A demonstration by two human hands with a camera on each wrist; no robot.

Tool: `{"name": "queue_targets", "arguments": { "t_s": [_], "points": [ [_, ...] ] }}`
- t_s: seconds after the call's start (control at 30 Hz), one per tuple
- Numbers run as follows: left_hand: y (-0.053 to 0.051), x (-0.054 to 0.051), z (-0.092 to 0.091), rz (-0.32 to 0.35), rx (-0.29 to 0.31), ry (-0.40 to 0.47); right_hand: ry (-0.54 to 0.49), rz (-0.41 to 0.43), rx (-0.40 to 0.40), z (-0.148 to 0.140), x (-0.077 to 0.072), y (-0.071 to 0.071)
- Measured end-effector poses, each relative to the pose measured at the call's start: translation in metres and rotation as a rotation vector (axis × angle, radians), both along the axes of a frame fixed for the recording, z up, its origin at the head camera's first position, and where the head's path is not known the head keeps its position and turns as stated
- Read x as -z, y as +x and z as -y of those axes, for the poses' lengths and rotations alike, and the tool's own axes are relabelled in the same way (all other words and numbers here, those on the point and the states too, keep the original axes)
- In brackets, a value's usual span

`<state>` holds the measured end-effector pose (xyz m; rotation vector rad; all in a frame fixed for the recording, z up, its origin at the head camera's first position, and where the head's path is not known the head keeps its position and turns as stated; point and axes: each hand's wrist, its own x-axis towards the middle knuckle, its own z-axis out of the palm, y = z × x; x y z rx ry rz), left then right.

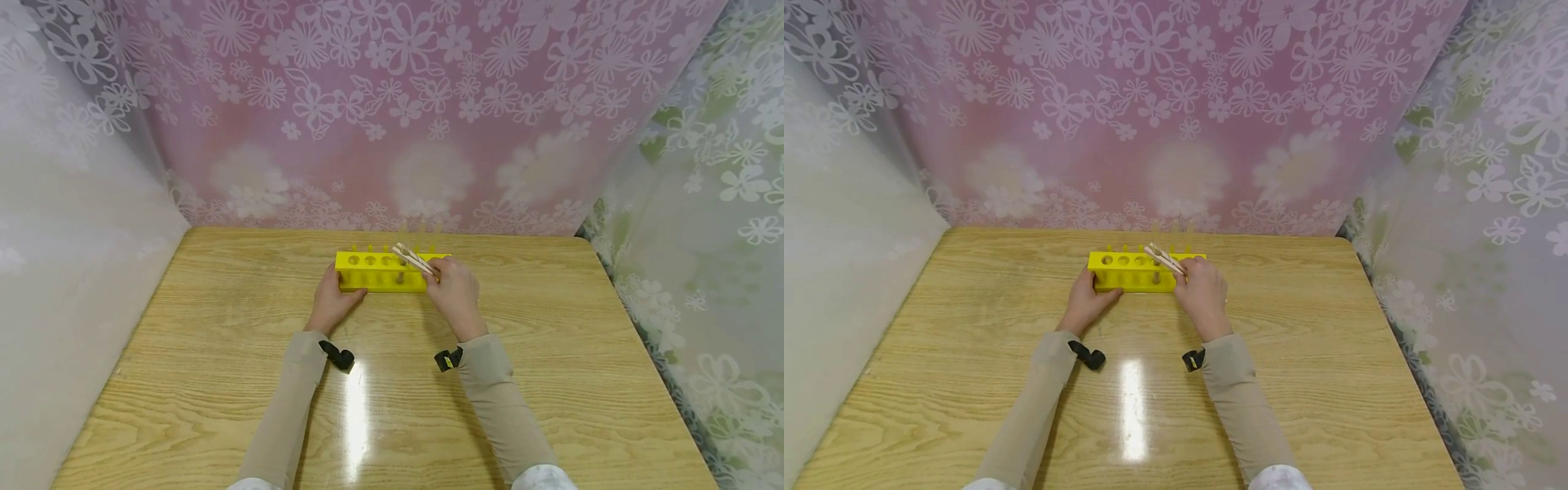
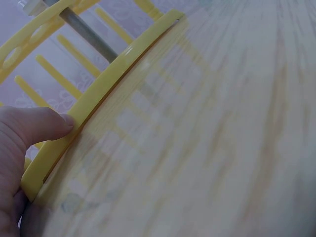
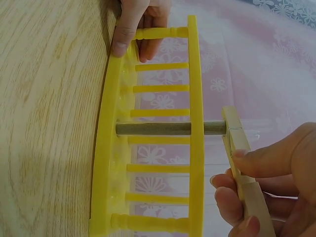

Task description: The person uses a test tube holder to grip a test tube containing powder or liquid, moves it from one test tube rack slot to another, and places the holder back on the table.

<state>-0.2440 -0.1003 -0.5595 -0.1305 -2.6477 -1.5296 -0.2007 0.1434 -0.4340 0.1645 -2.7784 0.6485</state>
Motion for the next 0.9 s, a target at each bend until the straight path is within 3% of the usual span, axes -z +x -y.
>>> {"name": "queue_targets", "arguments": {
  "t_s": [0.9],
  "points": [
    [-0.0010, 0.0003, 0.0007, -0.028, 0.007, -0.002, -0.013, 0.034, 0.005, 0.0027, -0.0078, 0.0025]
  ]
}}
